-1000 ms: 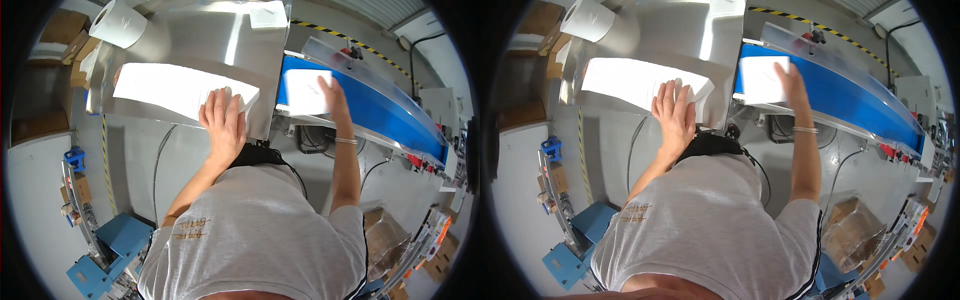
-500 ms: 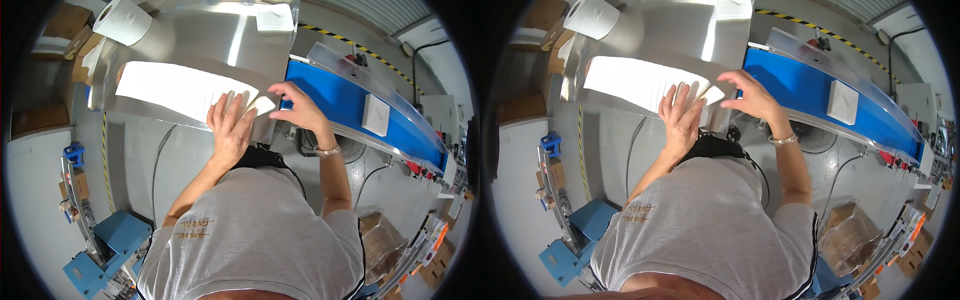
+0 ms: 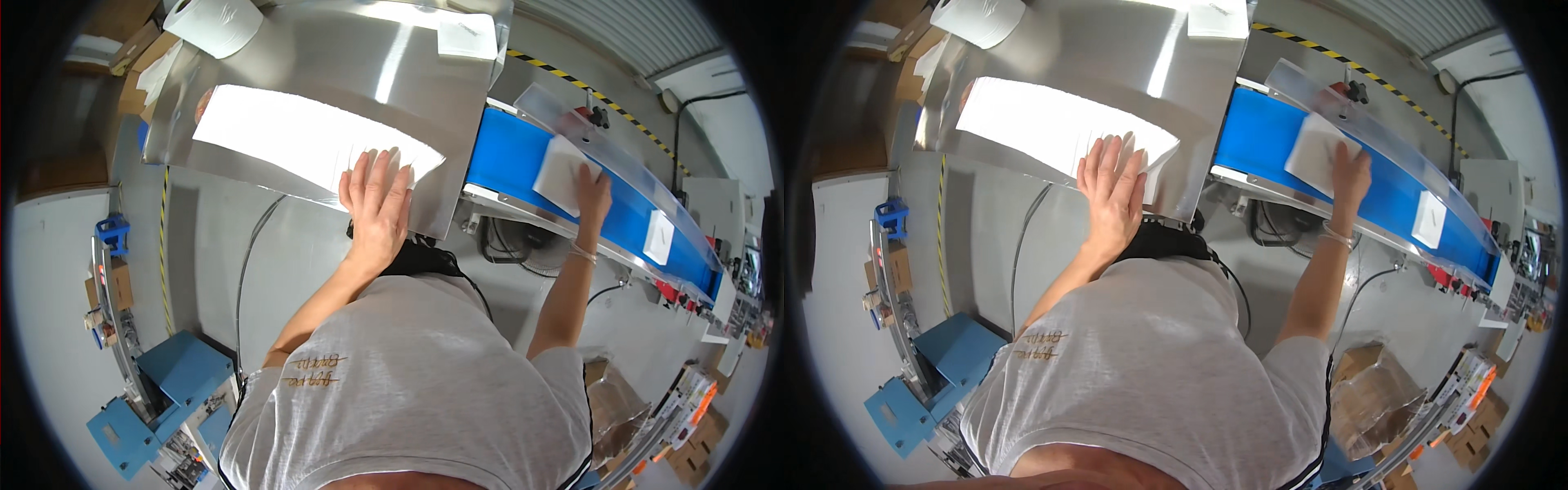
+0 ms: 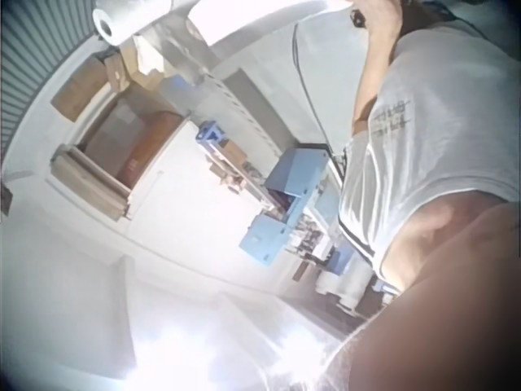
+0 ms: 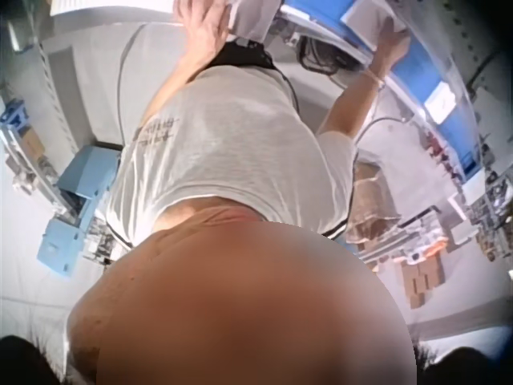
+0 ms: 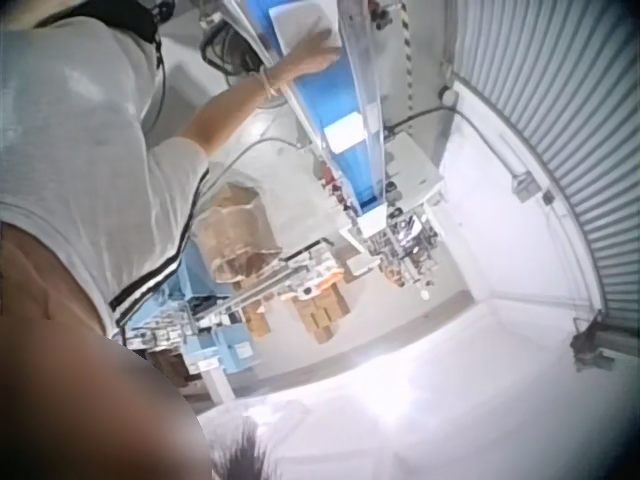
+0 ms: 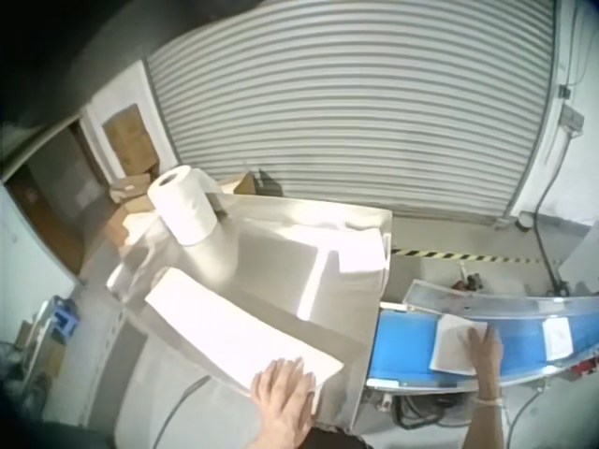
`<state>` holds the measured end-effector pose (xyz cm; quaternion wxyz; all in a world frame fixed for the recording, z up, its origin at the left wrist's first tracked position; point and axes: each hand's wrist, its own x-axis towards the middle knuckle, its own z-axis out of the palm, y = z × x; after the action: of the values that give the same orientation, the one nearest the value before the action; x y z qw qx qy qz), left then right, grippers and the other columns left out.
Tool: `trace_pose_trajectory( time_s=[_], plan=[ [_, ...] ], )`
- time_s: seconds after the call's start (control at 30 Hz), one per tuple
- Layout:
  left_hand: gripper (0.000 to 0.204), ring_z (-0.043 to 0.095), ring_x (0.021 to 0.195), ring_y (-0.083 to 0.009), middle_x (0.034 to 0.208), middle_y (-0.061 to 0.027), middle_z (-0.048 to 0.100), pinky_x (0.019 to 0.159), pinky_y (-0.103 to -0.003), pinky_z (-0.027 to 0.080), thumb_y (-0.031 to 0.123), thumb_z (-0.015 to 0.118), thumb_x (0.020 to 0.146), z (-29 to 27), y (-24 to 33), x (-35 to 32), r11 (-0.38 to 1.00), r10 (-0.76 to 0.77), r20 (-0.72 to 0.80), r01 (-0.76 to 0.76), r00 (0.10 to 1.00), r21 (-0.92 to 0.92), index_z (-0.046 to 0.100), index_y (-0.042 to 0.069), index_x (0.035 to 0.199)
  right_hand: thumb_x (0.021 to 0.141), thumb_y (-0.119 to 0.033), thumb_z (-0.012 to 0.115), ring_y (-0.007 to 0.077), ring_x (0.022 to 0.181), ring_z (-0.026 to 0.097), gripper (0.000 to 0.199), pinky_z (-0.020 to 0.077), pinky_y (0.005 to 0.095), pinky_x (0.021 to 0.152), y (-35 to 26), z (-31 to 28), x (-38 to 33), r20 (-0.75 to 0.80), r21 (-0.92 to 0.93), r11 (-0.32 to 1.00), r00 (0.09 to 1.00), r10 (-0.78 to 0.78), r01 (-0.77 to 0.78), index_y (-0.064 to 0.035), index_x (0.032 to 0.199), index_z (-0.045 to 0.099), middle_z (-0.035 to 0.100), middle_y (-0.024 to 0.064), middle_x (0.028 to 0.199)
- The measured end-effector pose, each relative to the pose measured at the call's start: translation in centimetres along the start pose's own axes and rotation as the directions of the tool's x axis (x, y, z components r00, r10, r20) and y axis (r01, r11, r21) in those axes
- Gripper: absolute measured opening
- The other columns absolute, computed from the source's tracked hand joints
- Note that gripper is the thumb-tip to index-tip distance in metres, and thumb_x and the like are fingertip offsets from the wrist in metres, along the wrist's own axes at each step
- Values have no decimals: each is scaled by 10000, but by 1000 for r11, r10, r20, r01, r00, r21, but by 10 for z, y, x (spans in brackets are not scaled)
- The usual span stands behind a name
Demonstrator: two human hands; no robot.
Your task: Taking stacks of folded paper from a collection area and placing individual units onto a moving conveyor belt.
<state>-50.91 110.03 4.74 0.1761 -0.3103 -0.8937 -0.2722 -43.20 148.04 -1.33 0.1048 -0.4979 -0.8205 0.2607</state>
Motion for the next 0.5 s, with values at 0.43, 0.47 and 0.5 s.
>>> trace_pose_trajectory(
  time_s=[0.43,0.47,0.5],
  plan=[
    [420,221,1384,-439,1501,-198,289,1083,-594,147,194,660,857,-4,-5,0,999,-35,-29,35,999,-12,584,82,1255,876,-149,689,120,1004,553,299,478,292,861,-129,45,-101,563,743,659,421,-711,118,-59,1135,569,587,36,1129],
    [411,229,1384,-428,1494,-191,301,1083,-592,151,182,652,864,-1,-10,-1,998,-57,-24,57,998,15,584,79,1256,902,-209,683,99,842,578,278,498,259,728,-110,55,-89,555,721,692,568,-607,34,-30,1080,565,608,18,969],
    [403,238,1384,-417,1488,-185,314,1084,-591,154,170,644,870,1,-15,-1,996,-82,-18,82,997,45,583,75,1257,933,-203,637,104,803,583,234,498,254,702,-92,55,-77,473,780,626,664,-579,-9,-32,1077,569,607,10,952]
  ],
)
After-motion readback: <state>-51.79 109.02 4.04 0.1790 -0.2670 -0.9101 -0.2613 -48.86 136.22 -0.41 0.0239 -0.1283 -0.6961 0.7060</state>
